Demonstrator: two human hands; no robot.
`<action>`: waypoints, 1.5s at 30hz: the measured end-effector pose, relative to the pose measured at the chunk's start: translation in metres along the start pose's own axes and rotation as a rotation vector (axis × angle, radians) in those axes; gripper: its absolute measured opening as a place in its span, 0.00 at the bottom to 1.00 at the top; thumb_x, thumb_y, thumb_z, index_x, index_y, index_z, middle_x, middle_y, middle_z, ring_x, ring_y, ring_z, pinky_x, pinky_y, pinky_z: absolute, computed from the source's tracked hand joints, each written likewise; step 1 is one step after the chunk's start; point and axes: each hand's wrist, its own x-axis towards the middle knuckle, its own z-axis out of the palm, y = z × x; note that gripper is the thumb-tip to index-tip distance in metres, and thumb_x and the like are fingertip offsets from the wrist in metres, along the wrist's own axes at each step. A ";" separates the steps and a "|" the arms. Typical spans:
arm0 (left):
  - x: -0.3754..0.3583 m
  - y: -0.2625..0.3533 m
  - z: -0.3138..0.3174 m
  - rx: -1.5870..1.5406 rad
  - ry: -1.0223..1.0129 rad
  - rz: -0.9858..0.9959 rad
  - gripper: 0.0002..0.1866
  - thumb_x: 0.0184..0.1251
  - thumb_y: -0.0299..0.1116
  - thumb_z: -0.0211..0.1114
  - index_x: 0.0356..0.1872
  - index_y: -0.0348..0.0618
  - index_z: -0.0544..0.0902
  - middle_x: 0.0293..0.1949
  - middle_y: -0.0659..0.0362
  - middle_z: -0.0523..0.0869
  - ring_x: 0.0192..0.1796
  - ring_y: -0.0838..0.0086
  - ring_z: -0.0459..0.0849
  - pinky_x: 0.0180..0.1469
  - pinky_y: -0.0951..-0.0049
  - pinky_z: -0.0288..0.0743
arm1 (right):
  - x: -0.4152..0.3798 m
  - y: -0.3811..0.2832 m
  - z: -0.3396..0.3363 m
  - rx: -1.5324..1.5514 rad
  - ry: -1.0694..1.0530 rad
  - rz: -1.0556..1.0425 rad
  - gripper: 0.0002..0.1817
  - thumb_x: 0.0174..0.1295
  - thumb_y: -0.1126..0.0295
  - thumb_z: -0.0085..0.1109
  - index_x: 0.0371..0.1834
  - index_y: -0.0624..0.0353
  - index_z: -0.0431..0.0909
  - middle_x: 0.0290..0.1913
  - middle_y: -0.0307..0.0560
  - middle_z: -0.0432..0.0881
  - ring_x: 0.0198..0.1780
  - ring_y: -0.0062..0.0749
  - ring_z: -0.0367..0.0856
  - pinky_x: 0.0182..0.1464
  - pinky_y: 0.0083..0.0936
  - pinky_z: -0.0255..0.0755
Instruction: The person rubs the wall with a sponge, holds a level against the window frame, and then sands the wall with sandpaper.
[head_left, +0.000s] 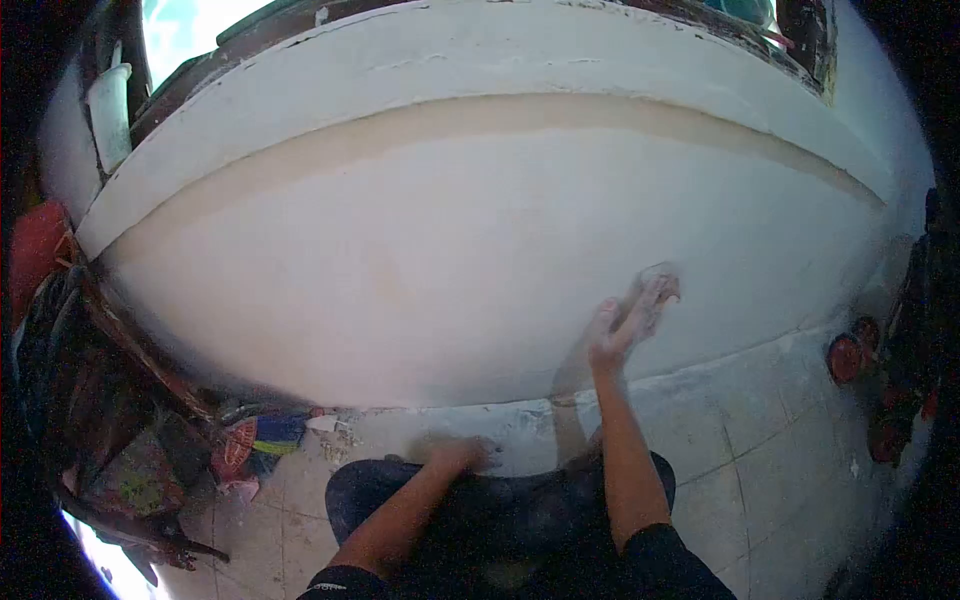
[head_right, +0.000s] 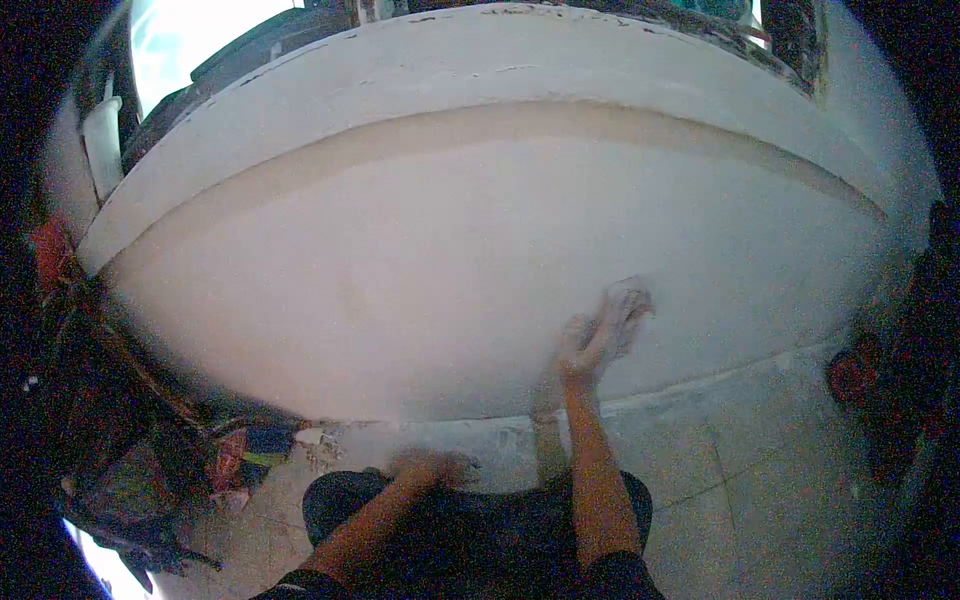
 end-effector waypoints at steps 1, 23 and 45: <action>-0.014 0.014 -0.014 0.001 -0.005 0.007 0.29 0.79 0.56 0.52 0.72 0.50 0.75 0.72 0.48 0.75 0.71 0.51 0.76 0.72 0.48 0.70 | 0.000 -0.008 -0.002 -0.009 0.001 0.002 0.44 0.72 0.48 0.54 0.85 0.58 0.50 0.84 0.60 0.53 0.85 0.64 0.39 0.80 0.64 0.30; -0.031 0.019 -0.026 -0.081 -0.035 -0.050 0.31 0.77 0.57 0.55 0.71 0.50 0.75 0.71 0.49 0.77 0.71 0.51 0.75 0.74 0.51 0.68 | 0.009 -0.095 0.011 -0.068 -0.333 -0.116 0.43 0.68 0.54 0.61 0.83 0.60 0.57 0.84 0.54 0.55 0.85 0.67 0.39 0.80 0.64 0.31; -0.071 0.058 -0.078 -0.122 -0.068 -0.116 0.28 0.77 0.55 0.55 0.71 0.54 0.76 0.70 0.50 0.78 0.70 0.52 0.77 0.72 0.50 0.70 | 0.087 -0.109 -0.026 -0.218 -0.265 -0.079 0.44 0.65 0.50 0.65 0.83 0.51 0.60 0.84 0.55 0.56 0.85 0.63 0.43 0.80 0.62 0.38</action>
